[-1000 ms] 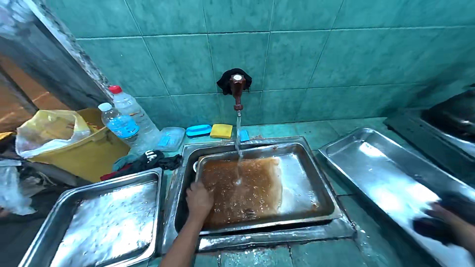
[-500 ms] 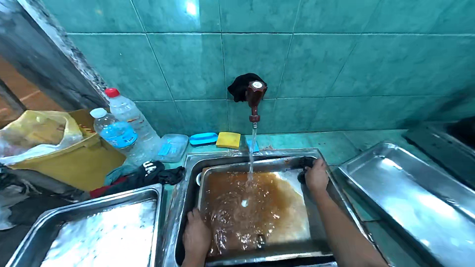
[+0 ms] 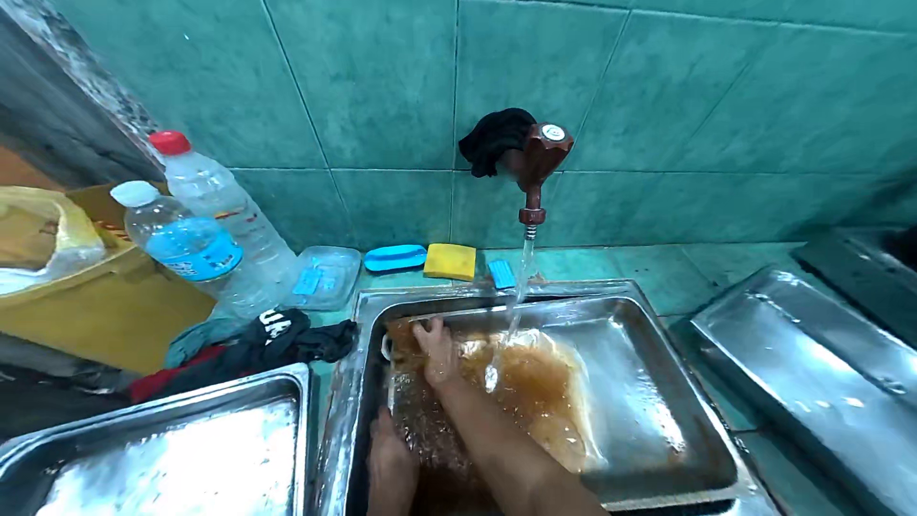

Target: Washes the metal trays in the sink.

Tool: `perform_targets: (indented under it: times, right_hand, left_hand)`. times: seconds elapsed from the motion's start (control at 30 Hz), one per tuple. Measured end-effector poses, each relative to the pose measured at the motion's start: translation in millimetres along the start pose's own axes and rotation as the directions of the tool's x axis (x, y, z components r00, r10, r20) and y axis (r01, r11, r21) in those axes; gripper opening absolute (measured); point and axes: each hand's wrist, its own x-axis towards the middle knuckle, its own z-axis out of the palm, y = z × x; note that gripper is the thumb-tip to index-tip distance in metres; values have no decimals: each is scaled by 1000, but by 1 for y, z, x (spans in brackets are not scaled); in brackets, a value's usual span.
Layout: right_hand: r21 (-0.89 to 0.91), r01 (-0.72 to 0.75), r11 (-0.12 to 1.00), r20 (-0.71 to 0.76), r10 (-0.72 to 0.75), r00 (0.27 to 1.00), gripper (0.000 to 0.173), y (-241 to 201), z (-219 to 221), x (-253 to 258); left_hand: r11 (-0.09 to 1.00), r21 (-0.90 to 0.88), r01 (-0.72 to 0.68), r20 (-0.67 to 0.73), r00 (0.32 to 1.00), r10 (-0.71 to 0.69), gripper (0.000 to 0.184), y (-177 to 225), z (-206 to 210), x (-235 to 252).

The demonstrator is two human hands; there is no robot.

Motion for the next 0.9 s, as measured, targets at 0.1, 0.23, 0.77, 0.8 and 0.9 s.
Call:
perform_targets:
  times: [0.1, 0.23, 0.77, 0.8, 0.9]
  right_hand:
    - [-141, 134, 981, 1, -135, 991, 49, 20, -18, -4]
    - [-165, -168, 972, -151, 143, 978, 52, 95, -76, -35]
    - [-88, 87, 992, -71, -94, 993, 42, -50, 0, 20]
    - [-56, 132, 990, -67, -136, 988, 41, -51, -1, 13]
    - [17, 245, 969, -9, -245, 970, 42, -37, 0, -13]
  left_hand:
    - [1000, -4, -5, 6, 1000, 5, 73, -2, -2, -2]
    - [999, 11, 34, 81, 996, -35, 73, 5, -8, -1]
    - [997, -31, 73, 160, 985, -67, 76, 5, -14, 7]
    - [997, -56, 62, 158, 986, -52, 75, 3, -15, 5]
    - [972, -229, 52, 134, 991, -22, 56, -5, -17, 7]
